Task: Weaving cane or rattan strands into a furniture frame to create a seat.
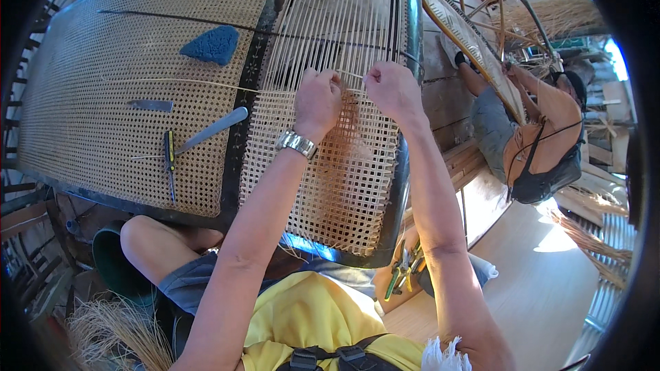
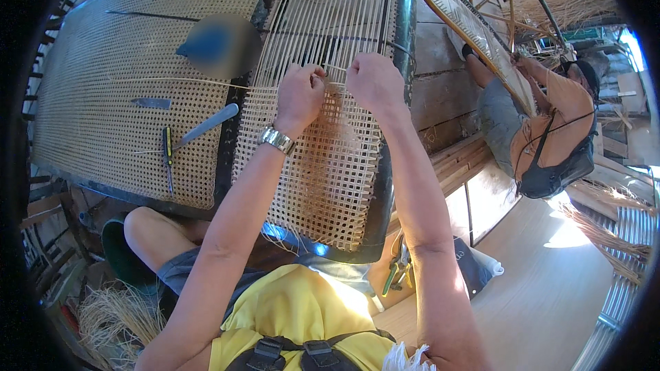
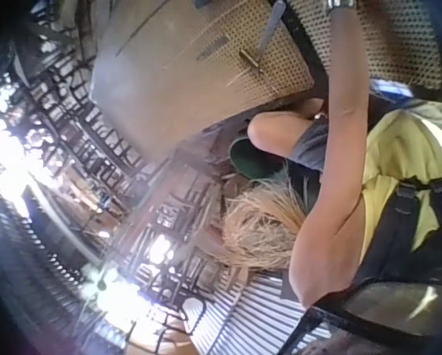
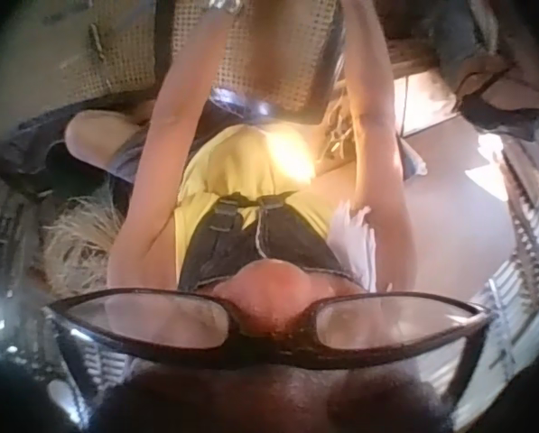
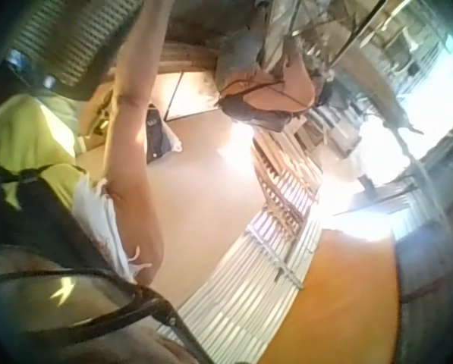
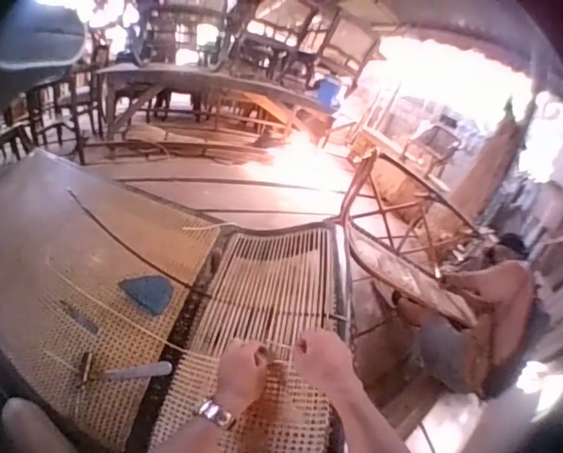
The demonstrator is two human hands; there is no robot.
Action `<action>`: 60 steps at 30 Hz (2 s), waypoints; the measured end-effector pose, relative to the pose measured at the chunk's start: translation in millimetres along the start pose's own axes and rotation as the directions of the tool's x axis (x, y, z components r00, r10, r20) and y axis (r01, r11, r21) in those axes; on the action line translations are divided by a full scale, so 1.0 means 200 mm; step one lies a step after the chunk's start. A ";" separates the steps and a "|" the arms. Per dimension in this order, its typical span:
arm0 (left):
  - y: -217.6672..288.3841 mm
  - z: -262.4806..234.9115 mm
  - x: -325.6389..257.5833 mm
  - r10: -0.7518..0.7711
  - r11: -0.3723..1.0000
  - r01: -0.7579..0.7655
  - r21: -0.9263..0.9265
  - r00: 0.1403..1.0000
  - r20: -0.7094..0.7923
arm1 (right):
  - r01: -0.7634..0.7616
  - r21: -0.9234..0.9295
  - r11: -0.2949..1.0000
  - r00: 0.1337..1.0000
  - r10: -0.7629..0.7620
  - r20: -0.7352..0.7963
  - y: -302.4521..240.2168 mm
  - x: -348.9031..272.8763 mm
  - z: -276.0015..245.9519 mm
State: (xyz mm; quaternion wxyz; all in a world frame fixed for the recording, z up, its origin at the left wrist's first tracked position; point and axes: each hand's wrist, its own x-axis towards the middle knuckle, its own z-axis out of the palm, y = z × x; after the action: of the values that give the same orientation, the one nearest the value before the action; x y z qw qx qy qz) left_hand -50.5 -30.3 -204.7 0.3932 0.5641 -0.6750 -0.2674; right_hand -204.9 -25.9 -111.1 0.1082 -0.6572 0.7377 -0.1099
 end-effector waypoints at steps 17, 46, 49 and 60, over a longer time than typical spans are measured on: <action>-0.13 -0.05 0.17 -0.281 0.792 0.513 -0.331 0.788 0.548 | -0.062 -0.051 0.997 0.998 0.062 -0.006 -0.07 -0.04 -0.02; -0.10 -0.05 0.12 -0.400 0.404 0.698 -0.592 0.716 0.571 | 0.080 -0.052 0.995 0.989 -0.086 -0.122 -0.09 -0.08 0.15; -0.11 -0.07 0.13 -0.388 0.663 0.602 -0.444 0.784 0.485 | 0.103 -0.069 0.992 0.984 -0.112 -0.140 -0.13 -0.07 0.16; -0.11 -0.09 0.16 -0.290 0.951 0.310 -0.005 0.898 0.332 | 0.052 -0.025 0.998 0.997 -0.053 -0.054 -0.12 -0.06 0.14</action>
State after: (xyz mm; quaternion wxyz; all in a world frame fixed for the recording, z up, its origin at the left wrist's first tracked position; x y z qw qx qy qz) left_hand -24.5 -64.2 -204.9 0.2462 0.5975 -0.6277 -0.4341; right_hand -172.9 -17.6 -130.9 0.0772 -0.6744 0.7241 -0.1220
